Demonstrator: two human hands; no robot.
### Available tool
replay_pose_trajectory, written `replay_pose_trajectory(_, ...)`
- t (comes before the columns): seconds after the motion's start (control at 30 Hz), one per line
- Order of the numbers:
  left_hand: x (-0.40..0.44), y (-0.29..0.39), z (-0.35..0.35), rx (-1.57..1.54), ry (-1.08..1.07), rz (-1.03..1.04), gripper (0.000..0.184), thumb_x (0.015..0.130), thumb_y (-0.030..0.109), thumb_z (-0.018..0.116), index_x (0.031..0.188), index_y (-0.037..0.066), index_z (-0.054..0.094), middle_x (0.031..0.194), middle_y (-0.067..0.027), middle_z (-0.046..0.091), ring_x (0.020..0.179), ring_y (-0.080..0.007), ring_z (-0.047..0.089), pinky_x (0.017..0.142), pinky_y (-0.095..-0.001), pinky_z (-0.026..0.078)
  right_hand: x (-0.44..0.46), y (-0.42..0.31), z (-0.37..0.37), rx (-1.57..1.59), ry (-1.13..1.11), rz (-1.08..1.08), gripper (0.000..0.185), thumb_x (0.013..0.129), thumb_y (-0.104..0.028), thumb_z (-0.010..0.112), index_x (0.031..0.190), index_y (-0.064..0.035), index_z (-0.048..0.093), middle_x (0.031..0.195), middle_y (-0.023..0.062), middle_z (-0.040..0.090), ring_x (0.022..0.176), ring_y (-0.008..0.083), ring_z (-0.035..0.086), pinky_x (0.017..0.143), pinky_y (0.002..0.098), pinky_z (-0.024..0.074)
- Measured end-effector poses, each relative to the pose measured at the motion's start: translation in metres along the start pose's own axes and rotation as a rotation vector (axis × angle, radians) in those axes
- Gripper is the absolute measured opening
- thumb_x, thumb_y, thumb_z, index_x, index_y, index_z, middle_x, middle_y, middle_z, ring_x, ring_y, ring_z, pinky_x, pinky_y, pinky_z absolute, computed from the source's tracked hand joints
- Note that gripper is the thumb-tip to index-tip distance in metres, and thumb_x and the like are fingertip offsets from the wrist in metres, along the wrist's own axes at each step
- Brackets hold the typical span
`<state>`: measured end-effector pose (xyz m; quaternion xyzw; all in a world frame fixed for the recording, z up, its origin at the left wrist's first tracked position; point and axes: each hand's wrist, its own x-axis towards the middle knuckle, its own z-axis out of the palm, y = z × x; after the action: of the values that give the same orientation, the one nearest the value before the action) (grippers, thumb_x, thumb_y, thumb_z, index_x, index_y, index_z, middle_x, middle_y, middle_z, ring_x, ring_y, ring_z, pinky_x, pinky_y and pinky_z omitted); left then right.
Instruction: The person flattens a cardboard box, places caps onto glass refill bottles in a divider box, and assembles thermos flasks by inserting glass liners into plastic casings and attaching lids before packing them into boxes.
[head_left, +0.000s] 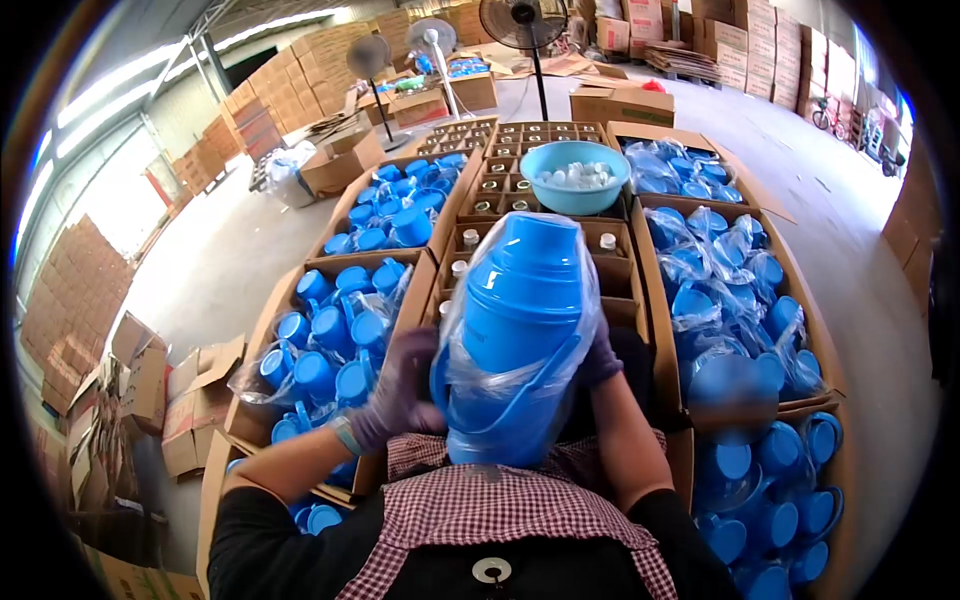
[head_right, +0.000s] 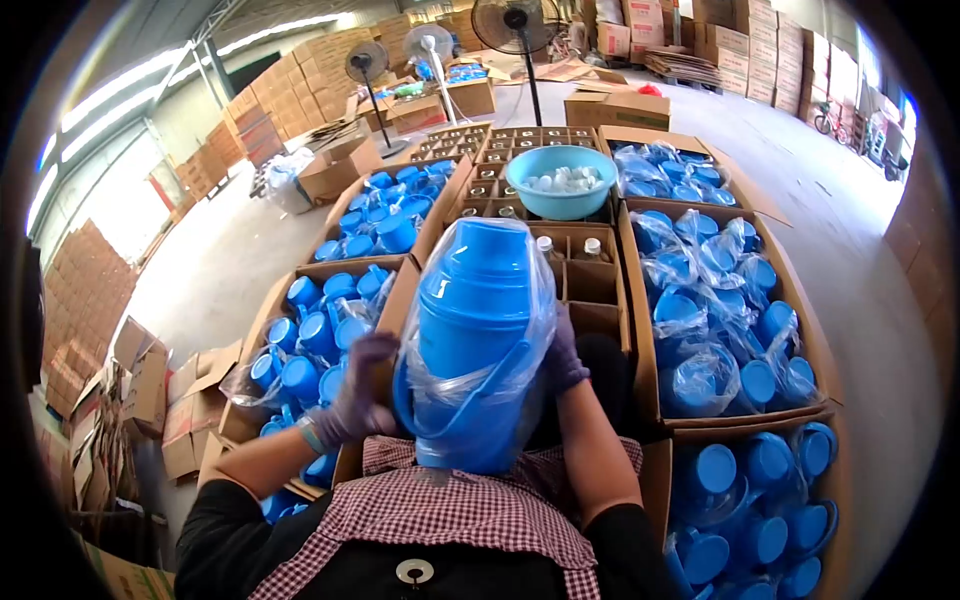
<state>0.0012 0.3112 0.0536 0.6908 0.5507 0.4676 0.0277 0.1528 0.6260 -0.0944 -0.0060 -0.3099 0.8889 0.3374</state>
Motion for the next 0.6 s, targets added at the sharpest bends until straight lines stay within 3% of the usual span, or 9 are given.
replay_pose_trajectory(0.07,-0.024,-0.009,0.026,0.34,-0.108,0.263,0.091,0.071,0.079,0.074,0.125,0.008,0.057,0.143,-0.0265,0.047,0.135,-0.045,0.043,0.112,-0.0594,0.036,-0.005,0.023,-0.017,0.105,0.041,0.15,0.032,0.1,-0.005,0.059,0.131,0.0006,0.063,0.112,0.0054,0.073,0.098,0.018,0.07,0.089,0.032,0.0582)
replay_pose_trajectory(0.1,-0.04,-0.018,0.044,0.324,-0.017,0.271,0.086,0.071,0.083,0.07,0.117,0.012,0.059,0.143,-0.0291,0.046,0.131,-0.0514,0.044,0.109,-0.0631,0.037,-0.016,0.037,-0.021,0.134,0.091,0.222,0.032,0.101,-0.006,0.058,0.132,0.0006,0.062,0.113,0.0065,0.073,0.1,0.0184,0.07,0.089,0.0323,0.0583)
replay_pose_trajectory(0.2,-0.043,-0.013,0.052,0.439,0.043,0.398,0.066,0.07,0.071,0.08,0.098,0.014,0.059,0.145,-0.0247,0.048,0.131,-0.0495,0.045,0.106,-0.0627,0.04,-0.08,0.082,-0.026,0.191,0.233,0.484,0.034,0.103,-0.008,0.055,0.136,0.0006,0.058,0.117,0.0098,0.071,0.105,0.0197,0.069,0.091,0.0333,0.0587)
replay_pose_trajectory(0.23,-0.038,-0.008,0.052,0.43,0.036,0.341,0.058,0.069,0.059,0.086,0.09,0.013,0.059,0.146,-0.023,0.048,0.132,-0.0492,0.044,0.108,-0.0636,0.039,-0.106,0.092,-0.027,0.215,0.274,0.594,0.035,0.104,-0.009,0.054,0.138,0.0006,0.057,0.118,0.0109,0.071,0.106,0.0201,0.069,0.091,0.0336,0.0589)
replay_pose_trajectory(0.33,-0.029,-0.02,0.052,0.279,0.046,0.189,0.049,0.071,0.049,0.089,0.084,0.012,0.06,0.147,-0.0243,0.047,0.136,-0.0502,0.043,0.112,-0.0635,0.038,-0.165,0.067,-0.004,0.058,0.216,0.854,0.037,0.107,-0.012,0.051,0.142,0.0006,0.054,0.122,0.0142,0.07,0.111,0.0214,0.068,0.092,0.0346,0.0593)
replay_pose_trajectory(0.4,-0.021,-0.026,0.065,0.17,0.018,0.065,0.042,0.07,0.038,0.091,0.076,0.009,0.061,0.151,-0.0261,0.045,0.142,-0.0509,0.038,0.115,-0.0607,0.036,-0.164,-0.033,0.077,-0.796,-0.085,0.366,0.035,0.099,-0.007,0.062,0.134,-0.0008,0.064,0.117,0.0086,0.073,0.107,0.0214,0.069,0.095,0.0353,0.0557)
replay_pose_trajectory(0.47,-0.019,-0.038,0.092,0.117,0.019,-0.052,0.041,0.069,0.036,0.091,0.075,0.008,0.062,0.152,-0.0273,0.043,0.144,-0.051,0.036,0.116,-0.0587,0.036,-0.123,-0.11,0.121,-1.724,0.041,0.343,0.049,0.092,-0.013,0.072,0.139,-0.0043,0.06,0.134,0.0189,0.063,0.126,0.0277,0.059,0.103,0.0361,0.0498)
replay_pose_trajectory(0.53,-0.005,-0.034,0.115,0.171,0.033,-0.174,0.039,0.07,0.034,0.088,0.07,0.006,0.06,0.154,-0.0267,0.043,0.141,-0.0503,0.039,0.114,-0.0573,0.037,-0.092,-0.119,0.118,-1.537,0.288,-0.477,0.046,0.09,-0.017,0.075,0.134,-0.0061,0.064,0.133,0.0189,0.063,0.127,0.0341,0.058,0.105,0.0402,0.0488)
replay_pose_trajectory(0.6,0.01,-0.024,0.132,0.244,-0.011,-0.298,0.037,0.071,0.033,0.087,0.071,0.007,0.061,0.154,-0.0247,0.044,0.138,-0.0501,0.043,0.111,-0.0566,0.039,-0.045,-0.095,0.127,-1.678,0.162,-0.589,0.044,0.09,-0.019,0.075,0.131,-0.0073,0.065,0.136,0.021,0.061,0.13,0.0393,0.055,0.11,0.0445,0.0448)
